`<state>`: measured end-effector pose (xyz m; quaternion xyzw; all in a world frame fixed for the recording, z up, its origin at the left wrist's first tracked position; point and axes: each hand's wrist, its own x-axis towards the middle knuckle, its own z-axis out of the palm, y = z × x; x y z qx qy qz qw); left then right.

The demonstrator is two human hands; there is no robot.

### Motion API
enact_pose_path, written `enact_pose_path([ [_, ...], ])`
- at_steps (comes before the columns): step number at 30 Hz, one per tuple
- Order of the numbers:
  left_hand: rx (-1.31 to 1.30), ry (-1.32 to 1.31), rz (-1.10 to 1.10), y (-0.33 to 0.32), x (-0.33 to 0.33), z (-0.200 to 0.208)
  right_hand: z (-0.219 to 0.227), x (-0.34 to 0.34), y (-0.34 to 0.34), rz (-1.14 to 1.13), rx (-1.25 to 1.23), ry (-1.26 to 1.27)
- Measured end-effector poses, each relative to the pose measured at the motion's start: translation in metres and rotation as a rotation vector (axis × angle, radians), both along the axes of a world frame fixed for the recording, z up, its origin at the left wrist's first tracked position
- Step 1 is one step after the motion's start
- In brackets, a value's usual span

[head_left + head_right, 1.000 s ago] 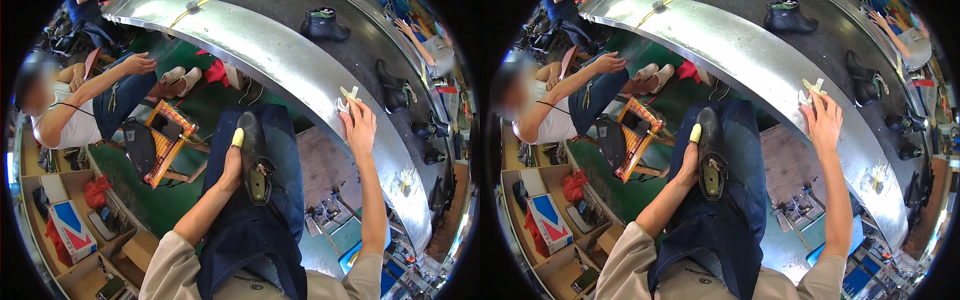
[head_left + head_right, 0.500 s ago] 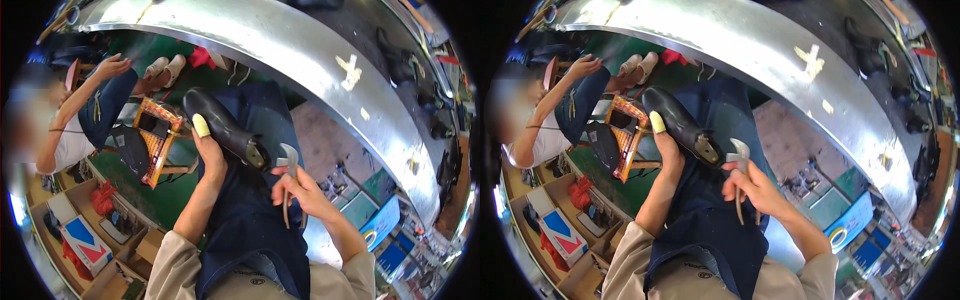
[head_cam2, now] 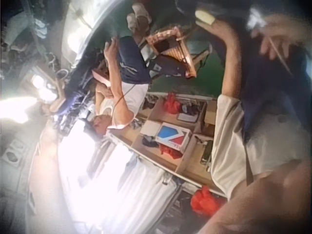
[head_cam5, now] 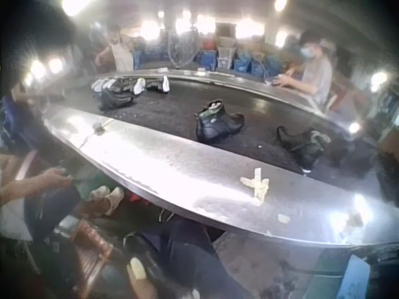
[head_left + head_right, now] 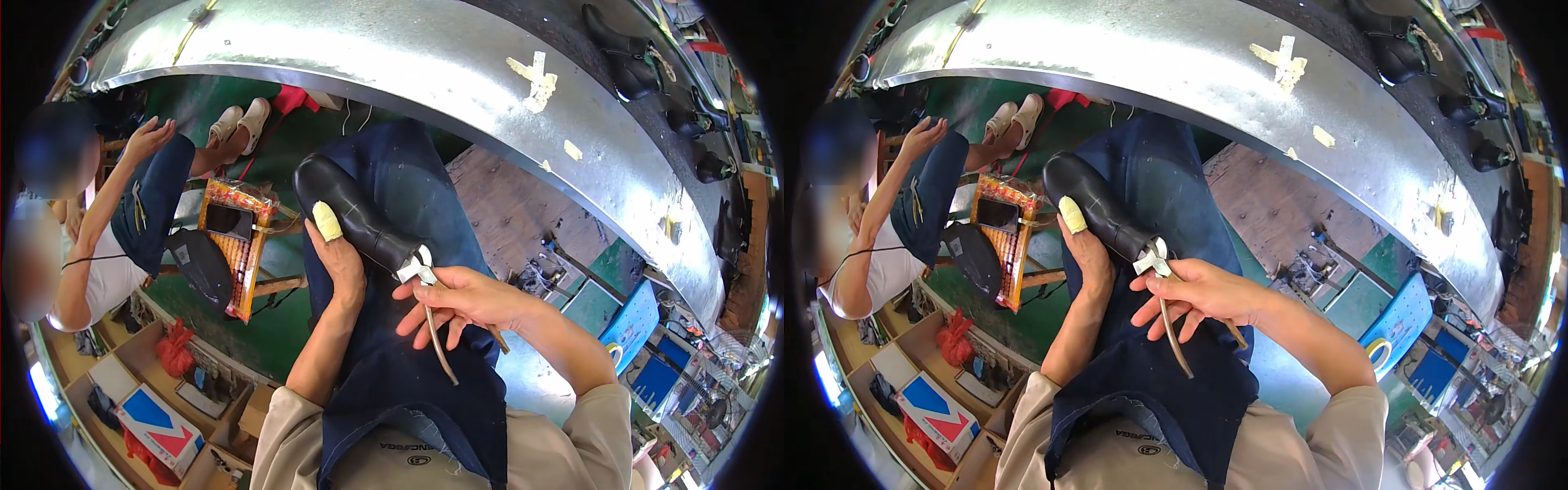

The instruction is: Working on a shoe production line, specifically lasting or shaping shoes using a hand tool and a conveyor belt.

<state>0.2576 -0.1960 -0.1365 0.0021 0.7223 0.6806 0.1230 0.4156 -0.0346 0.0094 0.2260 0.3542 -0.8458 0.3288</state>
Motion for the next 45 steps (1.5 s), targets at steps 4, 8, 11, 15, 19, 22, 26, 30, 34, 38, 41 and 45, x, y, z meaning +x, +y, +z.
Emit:
enact_pose_path([
  [4,-0.212,0.043,-0.078,-0.008,-0.001,-0.002,-0.008,0.005,0.007,-0.074,-0.121,0.017],
  [8,-0.318,0.123,-0.151,-0.008,-0.004,0.002,-0.009,0.010,0.003,-0.017,0.008,-0.012],
  [11,-0.103,-0.013,-0.237,0.006,-0.024,0.027,-0.009,0.011,-0.001,0.050,0.129,-0.073],
  [15,-0.276,-0.060,-0.440,0.048,-0.061,0.045,-0.002,0.006,-0.008,0.072,0.163,-0.097],
  [19,-0.531,0.083,-0.413,0.056,-0.076,-0.014,0.000,0.032,-0.012,0.230,0.157,0.032],
  [22,-0.488,-0.207,-0.318,0.054,-0.093,-0.021,0.051,0.050,-0.025,0.394,0.190,0.020],
  [26,-0.441,-0.257,-0.383,0.056,-0.086,-0.001,0.021,0.039,-0.001,0.037,0.366,-0.027],
  [30,-0.398,-0.258,-0.366,0.059,-0.078,0.008,-0.003,0.012,-0.003,-0.043,0.095,0.041],
  [34,-0.441,-0.164,-0.341,0.053,-0.079,-0.006,-0.018,-0.006,-0.008,-0.108,0.027,0.018],
  [38,-0.513,-0.021,-0.319,0.052,-0.069,0.005,-0.022,-0.014,-0.001,-0.110,-0.067,-0.049],
  [41,-0.548,0.029,-0.313,0.047,-0.068,0.008,-0.018,-0.018,-0.002,-0.035,-0.050,-0.088],
  [45,-0.603,0.085,-0.380,0.044,-0.067,0.005,-0.016,-0.011,-0.014,-0.084,0.112,-0.118],
])
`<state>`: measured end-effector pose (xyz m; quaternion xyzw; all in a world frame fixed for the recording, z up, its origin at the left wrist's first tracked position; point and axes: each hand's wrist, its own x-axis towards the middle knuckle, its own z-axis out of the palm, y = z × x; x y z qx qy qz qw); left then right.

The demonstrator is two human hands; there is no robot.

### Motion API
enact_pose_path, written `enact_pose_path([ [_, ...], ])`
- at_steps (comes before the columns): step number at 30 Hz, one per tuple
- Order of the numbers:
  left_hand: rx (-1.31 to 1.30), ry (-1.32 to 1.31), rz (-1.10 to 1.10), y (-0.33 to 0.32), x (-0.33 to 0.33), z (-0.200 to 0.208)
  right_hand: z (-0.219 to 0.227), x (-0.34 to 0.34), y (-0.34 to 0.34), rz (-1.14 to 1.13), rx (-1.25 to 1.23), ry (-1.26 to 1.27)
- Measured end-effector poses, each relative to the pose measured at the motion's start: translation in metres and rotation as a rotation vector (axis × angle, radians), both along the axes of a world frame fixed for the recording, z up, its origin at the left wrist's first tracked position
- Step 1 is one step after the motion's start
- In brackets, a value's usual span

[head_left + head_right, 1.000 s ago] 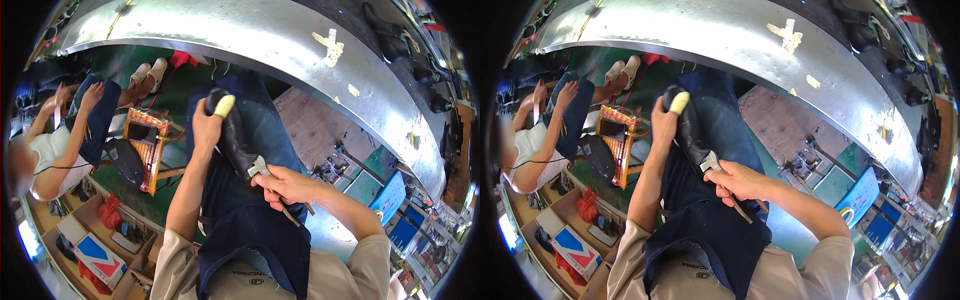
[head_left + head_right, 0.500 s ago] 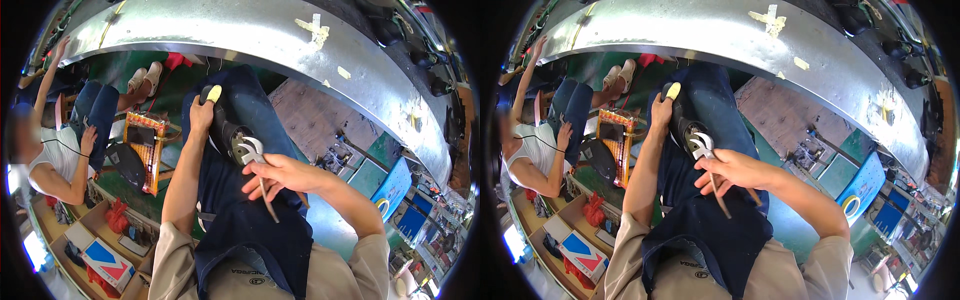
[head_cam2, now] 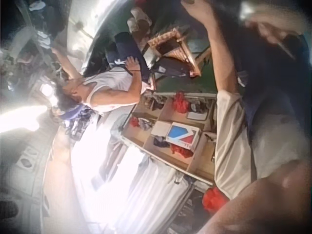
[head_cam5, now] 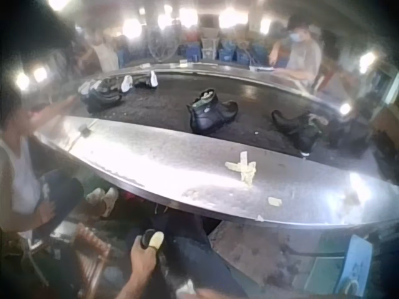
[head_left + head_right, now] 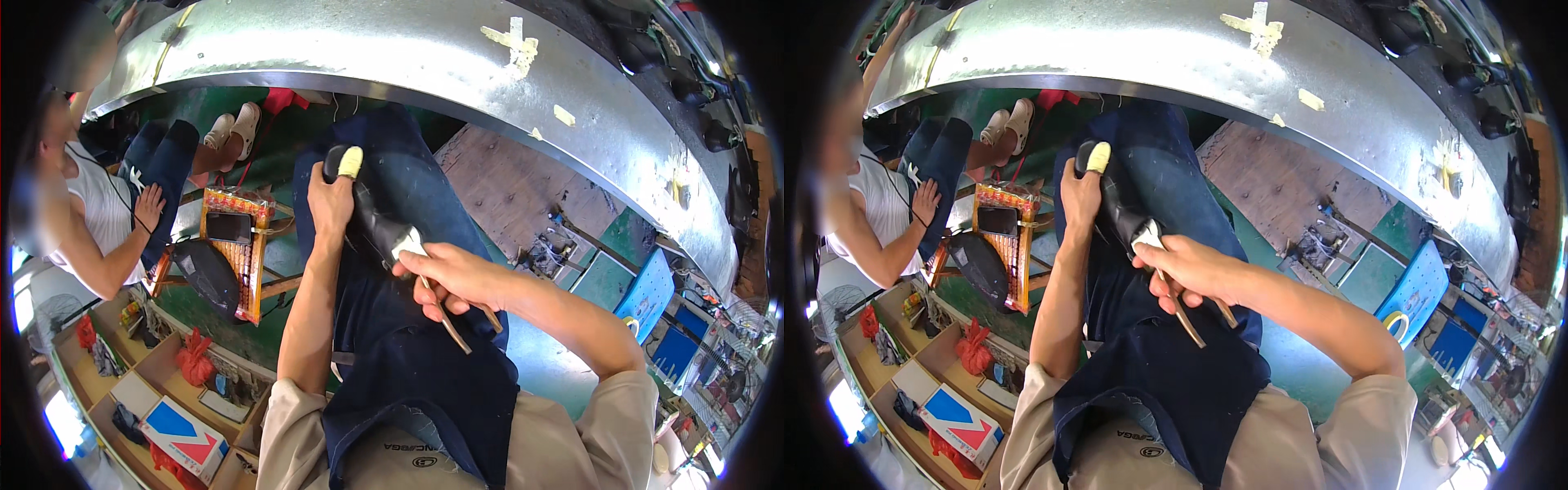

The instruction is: Working on a shoe production line, specifically lasting or shaping shoes using a hand tool and a conveyor belt.

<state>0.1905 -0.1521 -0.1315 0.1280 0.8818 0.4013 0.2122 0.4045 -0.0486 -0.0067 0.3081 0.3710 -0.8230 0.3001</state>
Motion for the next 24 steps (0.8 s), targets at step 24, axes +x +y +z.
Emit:
enact_pose_path([
  [24,0.061,-0.183,0.026,0.007,-0.006,-0.046,0.043,0.056,0.008,0.031,0.567,0.024],
])
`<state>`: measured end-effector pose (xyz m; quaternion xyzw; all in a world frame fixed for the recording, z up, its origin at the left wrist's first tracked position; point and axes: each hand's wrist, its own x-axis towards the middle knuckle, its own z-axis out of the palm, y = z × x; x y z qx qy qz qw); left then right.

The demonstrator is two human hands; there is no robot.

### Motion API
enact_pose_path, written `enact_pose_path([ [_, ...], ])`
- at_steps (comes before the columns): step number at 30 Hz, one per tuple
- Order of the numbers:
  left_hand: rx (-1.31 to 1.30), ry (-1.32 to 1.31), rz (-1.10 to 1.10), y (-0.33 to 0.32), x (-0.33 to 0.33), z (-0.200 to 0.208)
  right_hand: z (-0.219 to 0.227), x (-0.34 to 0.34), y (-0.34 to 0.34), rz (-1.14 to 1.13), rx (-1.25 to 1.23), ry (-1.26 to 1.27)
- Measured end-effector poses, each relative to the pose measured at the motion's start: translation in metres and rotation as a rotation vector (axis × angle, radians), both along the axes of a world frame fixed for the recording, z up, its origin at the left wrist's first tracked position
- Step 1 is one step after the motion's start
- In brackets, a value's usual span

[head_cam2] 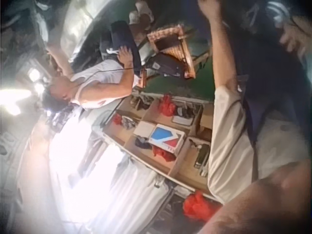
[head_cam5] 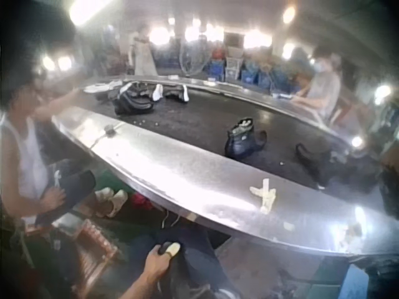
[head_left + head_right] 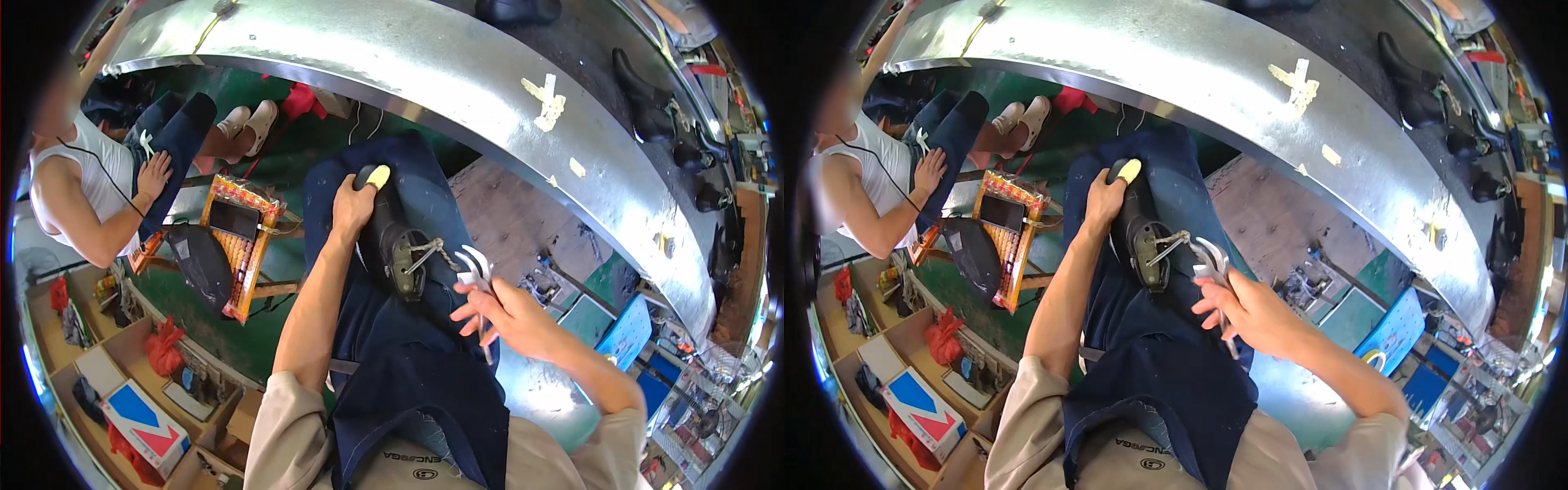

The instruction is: Working on a shoe production line, specifically lasting or shaping shoes using a hand tool and a conveyor belt.

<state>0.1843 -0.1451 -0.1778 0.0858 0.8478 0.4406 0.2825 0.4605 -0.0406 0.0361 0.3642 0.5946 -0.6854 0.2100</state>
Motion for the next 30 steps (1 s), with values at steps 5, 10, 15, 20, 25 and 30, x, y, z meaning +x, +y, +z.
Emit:
enact_pose_path([
  [5,0.041,-0.051,-0.071,0.013,0.002,0.020,-0.053,-0.003,0.008,-0.096,0.407,0.190],
  [10,0.325,-0.266,-0.030,0.007,0.005,0.014,-0.098,-0.037,0.008,0.022,0.783,0.352],
  [15,0.366,-0.366,-0.016,-0.029,-0.011,0.000,-0.093,-0.028,0.000,0.037,0.570,0.477],
  [20,0.255,-0.126,-0.061,-0.003,-0.004,-0.006,-0.069,-0.018,-0.009,-0.103,0.634,0.536],
  [25,0.268,-0.244,0.010,0.014,0.018,0.039,-0.070,-0.033,-0.024,-0.605,0.351,0.449],
  [30,0.197,-0.204,0.060,-0.008,-0.003,0.009,-0.071,-0.032,-0.026,-0.636,0.206,0.433],
])
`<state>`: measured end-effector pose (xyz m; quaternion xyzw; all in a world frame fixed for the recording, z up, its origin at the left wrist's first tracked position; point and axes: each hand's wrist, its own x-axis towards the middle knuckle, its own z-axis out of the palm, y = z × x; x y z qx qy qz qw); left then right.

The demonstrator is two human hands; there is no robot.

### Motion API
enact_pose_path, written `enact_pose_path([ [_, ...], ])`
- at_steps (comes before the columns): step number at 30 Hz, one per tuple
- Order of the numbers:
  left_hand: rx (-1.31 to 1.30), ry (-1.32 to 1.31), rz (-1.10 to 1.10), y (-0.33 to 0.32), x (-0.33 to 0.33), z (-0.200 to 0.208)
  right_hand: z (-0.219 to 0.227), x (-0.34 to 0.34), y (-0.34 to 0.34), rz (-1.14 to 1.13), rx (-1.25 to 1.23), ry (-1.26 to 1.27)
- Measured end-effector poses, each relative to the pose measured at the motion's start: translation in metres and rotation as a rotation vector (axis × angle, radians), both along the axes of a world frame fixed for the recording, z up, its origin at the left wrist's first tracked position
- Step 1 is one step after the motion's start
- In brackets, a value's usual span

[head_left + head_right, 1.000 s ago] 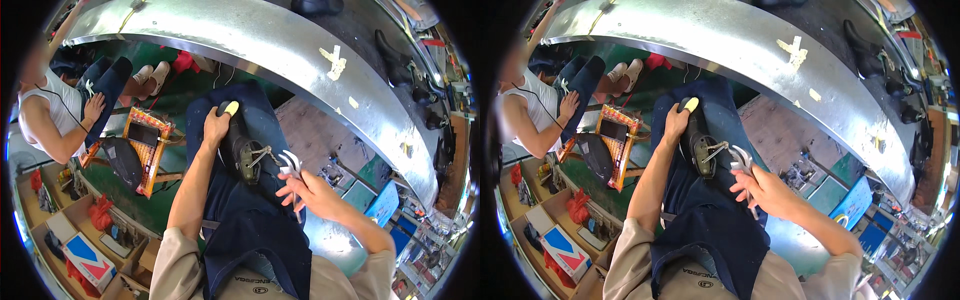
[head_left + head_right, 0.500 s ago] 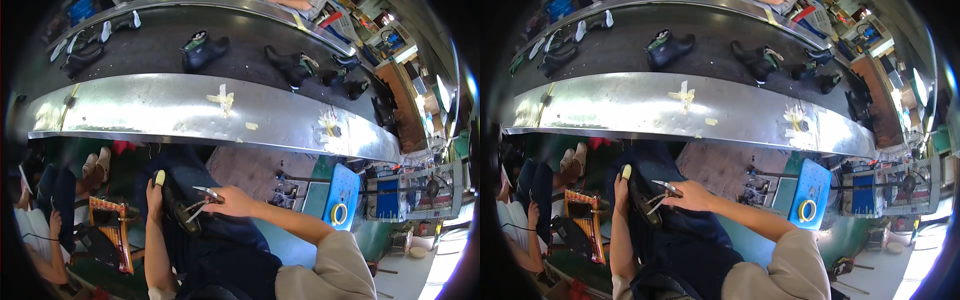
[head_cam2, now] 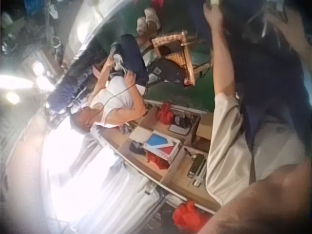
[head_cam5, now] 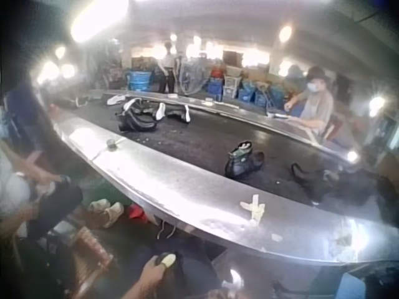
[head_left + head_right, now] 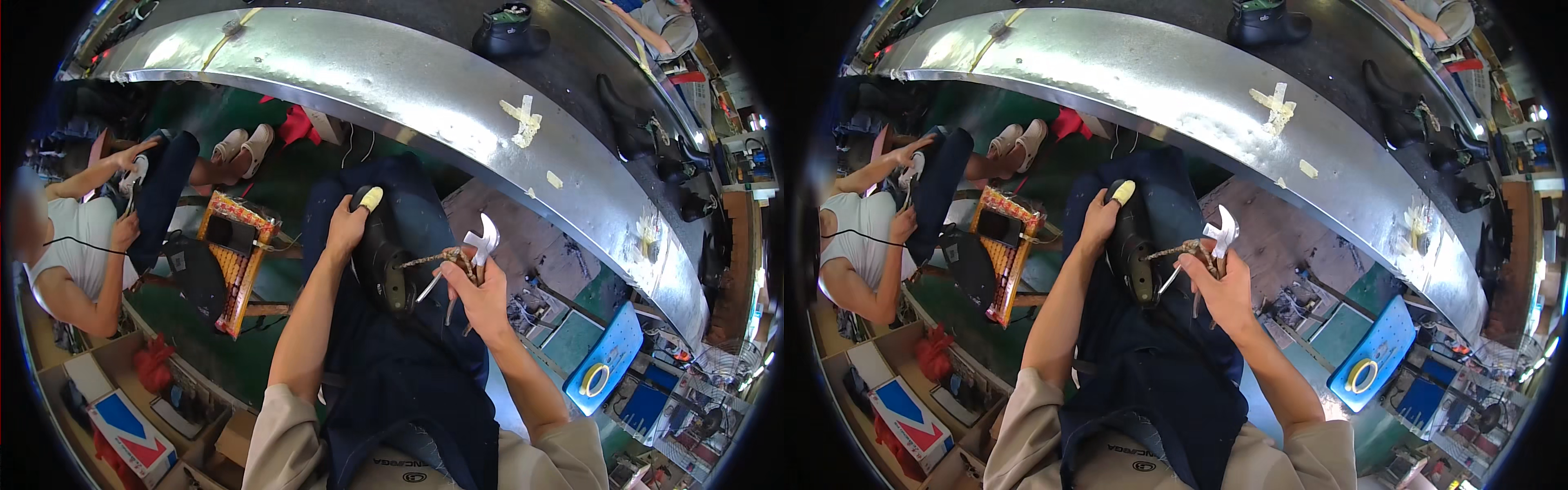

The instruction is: Working on a shoe production line, specifically lasting or shaping shoes using a hand tool and a conveyor belt.

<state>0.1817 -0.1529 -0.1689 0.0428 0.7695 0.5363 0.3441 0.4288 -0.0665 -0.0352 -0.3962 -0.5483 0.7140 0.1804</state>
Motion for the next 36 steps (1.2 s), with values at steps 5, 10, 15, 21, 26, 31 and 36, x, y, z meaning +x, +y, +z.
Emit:
enact_pose_path([
  [5,0.062,-0.064,-0.117,0.007,0.006,0.004,0.005,-0.005,-0.003,0.147,0.330,0.015],
  [10,0.013,-0.021,-0.099,0.008,0.008,0.016,0.006,-0.015,-0.003,0.156,0.681,0.049],
  [15,0.017,0.010,-0.097,0.006,0.006,0.010,-0.008,-0.009,0.001,0.219,0.967,-0.003],
  [21,-0.038,0.094,-0.135,0.005,0.008,0.006,0.008,-0.012,0.005,0.364,1.332,-0.040],
  [26,-0.162,0.204,-0.117,0.005,0.005,-0.009,0.001,-0.023,0.005,0.324,1.169,-0.171],
  [31,-0.163,0.235,-0.134,0.014,0.006,0.011,0.013,-0.031,0.006,0.492,1.359,-0.192],
  [36,-0.253,0.317,-0.124,0.005,0.007,-0.013,0.005,-0.045,0.015,0.598,1.312,-0.297],
])
